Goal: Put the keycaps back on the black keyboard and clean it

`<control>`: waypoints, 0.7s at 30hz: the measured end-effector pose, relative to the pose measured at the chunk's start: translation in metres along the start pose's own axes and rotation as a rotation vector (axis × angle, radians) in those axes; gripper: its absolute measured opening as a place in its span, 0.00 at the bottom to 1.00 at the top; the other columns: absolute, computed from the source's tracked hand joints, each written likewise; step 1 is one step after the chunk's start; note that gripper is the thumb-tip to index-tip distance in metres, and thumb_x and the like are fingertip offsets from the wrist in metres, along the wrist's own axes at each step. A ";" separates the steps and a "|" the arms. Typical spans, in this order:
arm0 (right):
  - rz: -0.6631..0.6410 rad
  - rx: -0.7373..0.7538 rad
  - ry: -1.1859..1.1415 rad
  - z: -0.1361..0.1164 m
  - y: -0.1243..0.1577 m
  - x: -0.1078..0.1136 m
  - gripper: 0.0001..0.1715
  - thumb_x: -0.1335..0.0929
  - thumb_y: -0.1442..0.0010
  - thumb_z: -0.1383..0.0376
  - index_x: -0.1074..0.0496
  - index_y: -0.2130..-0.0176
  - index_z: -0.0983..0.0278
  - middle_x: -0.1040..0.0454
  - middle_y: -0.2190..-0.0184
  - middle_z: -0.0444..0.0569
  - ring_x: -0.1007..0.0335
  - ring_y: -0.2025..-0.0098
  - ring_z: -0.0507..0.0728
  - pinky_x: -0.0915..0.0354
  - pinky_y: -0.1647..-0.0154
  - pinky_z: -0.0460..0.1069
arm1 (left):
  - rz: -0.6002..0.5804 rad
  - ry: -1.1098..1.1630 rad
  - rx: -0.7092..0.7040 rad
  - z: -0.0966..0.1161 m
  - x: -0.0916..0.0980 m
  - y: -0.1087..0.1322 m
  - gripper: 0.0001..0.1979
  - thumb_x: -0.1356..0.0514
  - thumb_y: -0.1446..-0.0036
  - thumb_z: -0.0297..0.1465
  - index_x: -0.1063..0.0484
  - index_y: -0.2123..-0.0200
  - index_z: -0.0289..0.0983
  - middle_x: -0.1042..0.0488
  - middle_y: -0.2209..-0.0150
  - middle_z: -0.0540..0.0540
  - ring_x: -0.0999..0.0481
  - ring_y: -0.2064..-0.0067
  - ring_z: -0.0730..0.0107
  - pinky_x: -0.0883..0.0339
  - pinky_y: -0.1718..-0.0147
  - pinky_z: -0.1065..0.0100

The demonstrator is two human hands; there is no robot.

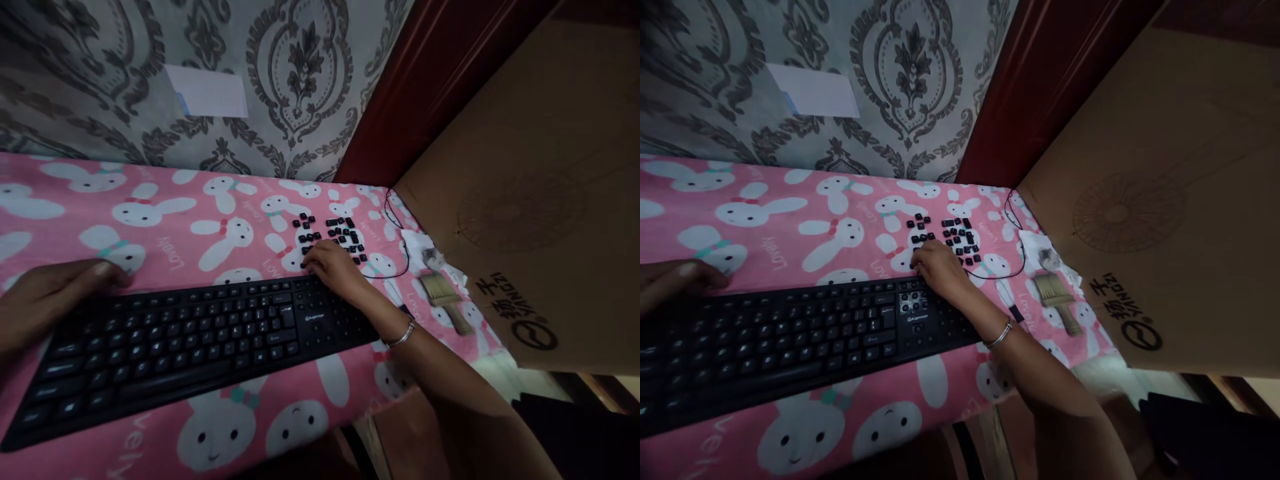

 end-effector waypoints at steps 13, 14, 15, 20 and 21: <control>-0.108 -0.033 0.174 0.001 -0.019 -0.014 0.11 0.30 0.47 0.78 0.26 0.69 0.63 0.29 0.67 0.48 0.34 0.62 0.57 0.39 0.62 0.50 | -0.067 0.015 0.012 0.023 -0.003 0.021 0.19 0.48 0.51 0.49 0.25 0.66 0.44 0.23 0.59 0.51 0.26 0.48 0.51 0.43 0.31 0.47; -0.094 -0.037 0.173 0.000 -0.019 -0.012 0.11 0.31 0.46 0.78 0.26 0.68 0.63 0.29 0.67 0.48 0.34 0.62 0.57 0.39 0.61 0.50 | -0.060 0.020 0.016 0.025 -0.002 0.023 0.19 0.48 0.51 0.49 0.25 0.67 0.45 0.23 0.59 0.51 0.27 0.47 0.51 0.43 0.31 0.48; -0.073 -0.045 0.169 -0.002 -0.018 -0.008 0.10 0.31 0.46 0.78 0.26 0.68 0.63 0.28 0.66 0.48 0.34 0.61 0.57 0.39 0.61 0.50 | -0.057 0.021 0.018 0.027 -0.002 0.024 0.19 0.48 0.51 0.49 0.26 0.67 0.45 0.24 0.59 0.51 0.27 0.47 0.51 0.43 0.31 0.48; 0.052 -0.061 0.102 -0.016 -0.002 0.013 0.10 0.33 0.41 0.75 0.27 0.61 0.63 0.26 0.64 0.49 0.31 0.60 0.58 0.36 0.59 0.51 | -0.069 0.004 0.023 0.023 -0.003 0.020 0.19 0.49 0.51 0.48 0.26 0.66 0.44 0.25 0.57 0.50 0.28 0.47 0.51 0.44 0.31 0.46; 0.079 -0.049 0.081 -0.020 0.002 0.017 0.12 0.33 0.41 0.75 0.27 0.58 0.63 0.25 0.62 0.50 0.30 0.59 0.58 0.35 0.58 0.52 | -0.072 -0.007 0.019 0.020 -0.003 0.018 0.20 0.49 0.51 0.49 0.26 0.66 0.43 0.24 0.57 0.50 0.28 0.47 0.52 0.44 0.32 0.47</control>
Point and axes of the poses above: each hand's wrist, its own y-axis away from the middle knuckle, its own x-axis out of the back of the hand, z = x × y, the point moved 9 cm from there along -y, towards the middle knuckle
